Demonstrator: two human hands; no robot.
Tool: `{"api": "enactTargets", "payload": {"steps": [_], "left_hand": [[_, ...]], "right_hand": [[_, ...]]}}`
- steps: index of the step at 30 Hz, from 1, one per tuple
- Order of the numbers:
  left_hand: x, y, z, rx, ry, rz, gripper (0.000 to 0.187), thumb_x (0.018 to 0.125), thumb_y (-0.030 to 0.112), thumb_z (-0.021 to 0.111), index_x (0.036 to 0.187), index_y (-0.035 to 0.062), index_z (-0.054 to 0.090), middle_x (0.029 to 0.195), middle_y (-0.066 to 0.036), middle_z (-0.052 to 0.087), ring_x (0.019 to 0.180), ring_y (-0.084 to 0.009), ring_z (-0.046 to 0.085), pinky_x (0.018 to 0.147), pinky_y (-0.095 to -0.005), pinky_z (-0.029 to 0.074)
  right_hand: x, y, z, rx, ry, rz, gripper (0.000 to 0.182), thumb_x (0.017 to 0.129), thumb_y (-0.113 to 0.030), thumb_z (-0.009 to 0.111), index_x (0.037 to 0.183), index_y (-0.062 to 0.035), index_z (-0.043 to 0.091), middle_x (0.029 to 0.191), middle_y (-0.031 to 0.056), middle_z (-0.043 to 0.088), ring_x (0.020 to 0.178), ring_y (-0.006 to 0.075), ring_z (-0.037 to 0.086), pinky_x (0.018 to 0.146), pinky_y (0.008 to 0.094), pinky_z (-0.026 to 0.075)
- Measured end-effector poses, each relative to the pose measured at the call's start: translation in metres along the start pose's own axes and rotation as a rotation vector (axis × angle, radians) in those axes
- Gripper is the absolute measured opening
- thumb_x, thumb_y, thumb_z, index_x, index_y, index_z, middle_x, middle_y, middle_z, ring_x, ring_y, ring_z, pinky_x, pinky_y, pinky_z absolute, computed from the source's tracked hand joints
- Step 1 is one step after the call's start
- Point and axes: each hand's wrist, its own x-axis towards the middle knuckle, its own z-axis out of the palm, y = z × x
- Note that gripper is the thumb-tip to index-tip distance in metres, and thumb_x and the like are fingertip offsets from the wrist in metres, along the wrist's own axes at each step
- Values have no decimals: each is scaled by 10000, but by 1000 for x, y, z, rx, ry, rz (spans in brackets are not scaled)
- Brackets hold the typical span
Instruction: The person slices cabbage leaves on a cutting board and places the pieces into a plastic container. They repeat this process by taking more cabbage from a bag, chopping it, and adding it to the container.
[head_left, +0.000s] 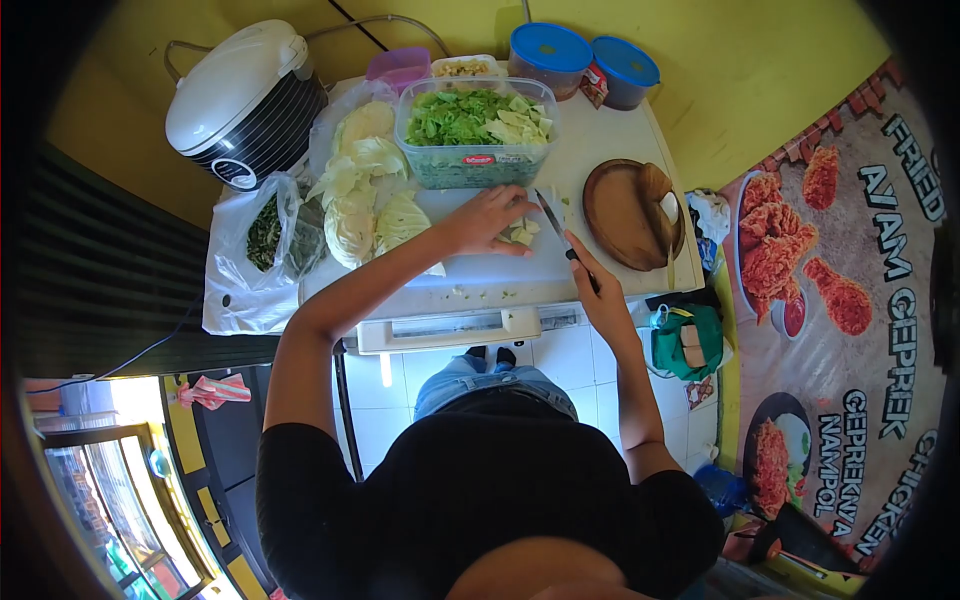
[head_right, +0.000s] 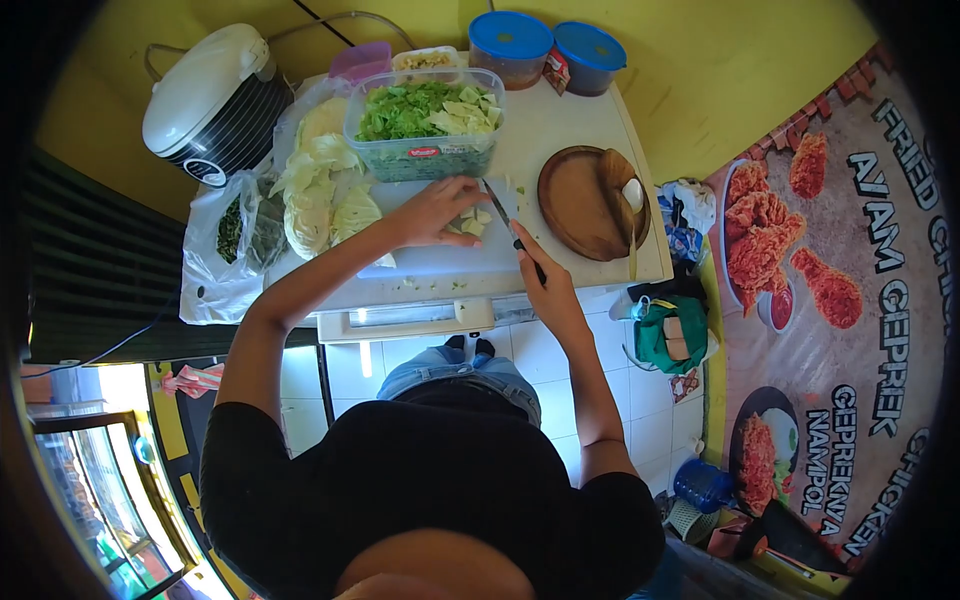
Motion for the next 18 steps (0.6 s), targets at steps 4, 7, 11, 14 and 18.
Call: {"api": "enactTargets", "payload": {"steps": [4, 7, 11, 14, 18], "left_hand": [[5, -2, 6, -29, -34, 97, 415, 844, 394, 675, 1128, 119, 550, 1073, -118, 515, 1028, -331, 535, 878, -465, 436], [2, -1, 7, -83, -59, 112, 290, 884, 349, 626, 1016, 103, 550, 954, -103, 530, 919, -310, 564, 790, -453, 461], [1, 9, 5, 53, -100, 127, 228, 908, 308, 578, 954, 90, 529, 835, -112, 543, 777, -310, 597, 679, -427, 498], [1, 10, 3, 21, -185, 67, 207, 908, 289, 568, 946, 91, 522, 796, -115, 551, 747, -318, 610, 659, -440, 510], [1, 9, -1, -5, -210, 30, 208, 903, 290, 572, 953, 95, 519, 783, -111, 558, 735, -312, 622, 639, -438, 516]], "right_hand": [[0, 0, -5, 21, 11, -13, 411, 1012, -139, 472, 1423, -141, 477, 794, -42, 472, 649, 45, 298, 572, 192, 305], [3, 2, -7, 17, 20, -16, 413, 1009, -132, 473, 1422, -132, 476, 800, -45, 471, 649, 46, 295, 575, 190, 303], [10, 3, -6, 45, 6, 11, 417, 1007, -124, 470, 1424, -122, 471, 882, -40, 530, 660, 46, 308, 592, 187, 317], [15, 6, -2, 19, 15, -21, 411, 1008, -128, 468, 1418, -151, 482, 809, -9, 498, 683, 59, 346, 634, 199, 374], [21, 5, -1, 20, 15, -52, 407, 1007, -134, 474, 1414, -141, 484, 923, 27, 574, 731, 69, 391, 705, 203, 402]]}}
